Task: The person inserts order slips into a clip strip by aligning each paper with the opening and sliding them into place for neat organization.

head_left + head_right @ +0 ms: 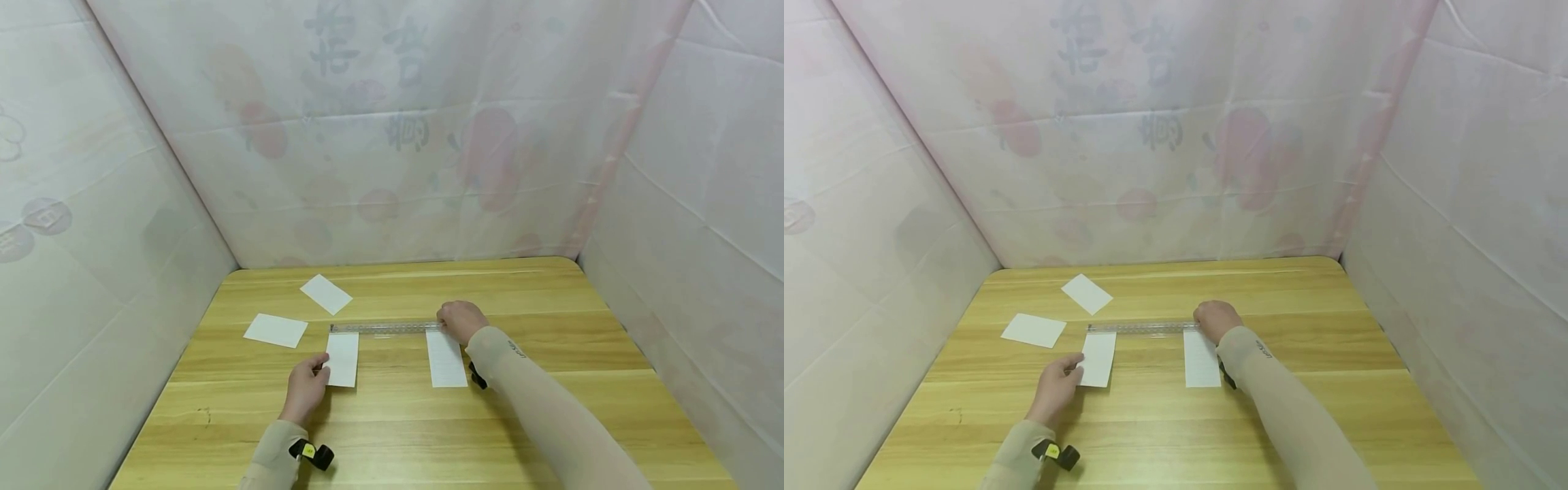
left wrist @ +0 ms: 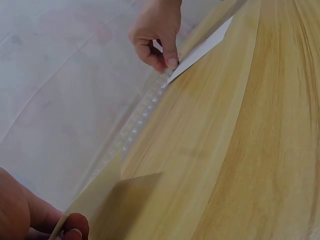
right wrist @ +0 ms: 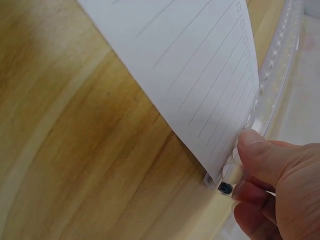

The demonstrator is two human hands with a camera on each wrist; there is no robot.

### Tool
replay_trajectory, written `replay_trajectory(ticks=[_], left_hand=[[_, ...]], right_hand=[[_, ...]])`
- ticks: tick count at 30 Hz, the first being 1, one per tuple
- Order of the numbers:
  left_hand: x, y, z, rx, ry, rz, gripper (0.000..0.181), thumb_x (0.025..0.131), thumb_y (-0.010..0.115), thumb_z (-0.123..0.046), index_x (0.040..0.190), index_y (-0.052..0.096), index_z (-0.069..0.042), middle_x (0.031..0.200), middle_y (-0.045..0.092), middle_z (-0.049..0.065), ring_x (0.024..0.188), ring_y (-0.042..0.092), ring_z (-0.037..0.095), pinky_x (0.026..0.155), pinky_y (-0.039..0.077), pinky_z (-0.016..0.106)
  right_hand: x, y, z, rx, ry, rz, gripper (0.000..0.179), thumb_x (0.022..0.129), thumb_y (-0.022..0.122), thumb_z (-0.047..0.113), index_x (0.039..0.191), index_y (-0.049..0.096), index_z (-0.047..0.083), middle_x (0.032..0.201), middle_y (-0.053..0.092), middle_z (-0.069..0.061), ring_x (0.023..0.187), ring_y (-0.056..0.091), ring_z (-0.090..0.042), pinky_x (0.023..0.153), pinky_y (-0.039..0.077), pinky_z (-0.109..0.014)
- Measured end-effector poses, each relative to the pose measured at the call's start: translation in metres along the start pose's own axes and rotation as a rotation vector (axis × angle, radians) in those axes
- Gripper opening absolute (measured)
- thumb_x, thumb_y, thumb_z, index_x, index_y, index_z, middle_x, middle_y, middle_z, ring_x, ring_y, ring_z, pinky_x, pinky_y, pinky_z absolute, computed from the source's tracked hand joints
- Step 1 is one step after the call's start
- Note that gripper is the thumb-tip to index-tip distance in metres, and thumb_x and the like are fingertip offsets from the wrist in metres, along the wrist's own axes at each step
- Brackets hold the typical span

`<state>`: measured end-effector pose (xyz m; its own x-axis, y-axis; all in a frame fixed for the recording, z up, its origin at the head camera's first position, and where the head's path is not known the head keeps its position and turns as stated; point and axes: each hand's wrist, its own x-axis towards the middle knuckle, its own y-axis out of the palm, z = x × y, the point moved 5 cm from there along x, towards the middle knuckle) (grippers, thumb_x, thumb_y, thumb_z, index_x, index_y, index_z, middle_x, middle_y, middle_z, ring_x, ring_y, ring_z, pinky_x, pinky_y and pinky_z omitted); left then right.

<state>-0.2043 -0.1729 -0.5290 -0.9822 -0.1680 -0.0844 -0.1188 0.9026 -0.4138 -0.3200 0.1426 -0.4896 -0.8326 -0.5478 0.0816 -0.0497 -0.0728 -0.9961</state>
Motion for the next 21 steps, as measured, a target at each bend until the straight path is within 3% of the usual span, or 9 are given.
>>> replay_trajectory(ticks=[8,15,21], left_hand=[[0.0017,0.0002,0.0015,0.035,0.015,0.007,0.034,0.095,0.05,-0.001,0.126,0.056,0.011,0.118,0.059,0.023,0.092,0.053,0.024,0.067,0.046,0.027],[0.004,0.0011,0.0036,0.029,0.006,-0.003,0.034,0.095,0.05,-0.001,0.126,0.056,0.011,0.123,0.058,0.024,0.105,0.053,0.027,0.079,0.048,0.034],[0.005,0.0017,0.0043,0.016,-0.01,-0.006,0.034,0.095,0.05,0.0,0.127,0.056,0.01,0.125,0.057,0.024,0.107,0.052,0.027,0.079,0.047,0.033]], right_hand=[[0.0006,0.002,-0.0011,0.003,0.008,0.002,0.006,0.081,0.078,0.012,0.083,0.073,0.014,0.078,0.062,0.005,0.071,0.058,-0.009,0.068,0.051,-0.027],[0.0012,0.0032,-0.0022,0.001,0.013,-0.004,0.005,0.081,0.078,0.012,0.084,0.074,0.014,0.079,0.064,0.005,0.072,0.059,-0.009,0.069,0.052,-0.028],[0.0008,0.0018,-0.0008,0.0,0.012,-0.002,0.004,0.082,0.077,0.012,0.084,0.074,0.014,0.08,0.064,0.005,0.073,0.059,-0.01,0.069,0.052,-0.028]])
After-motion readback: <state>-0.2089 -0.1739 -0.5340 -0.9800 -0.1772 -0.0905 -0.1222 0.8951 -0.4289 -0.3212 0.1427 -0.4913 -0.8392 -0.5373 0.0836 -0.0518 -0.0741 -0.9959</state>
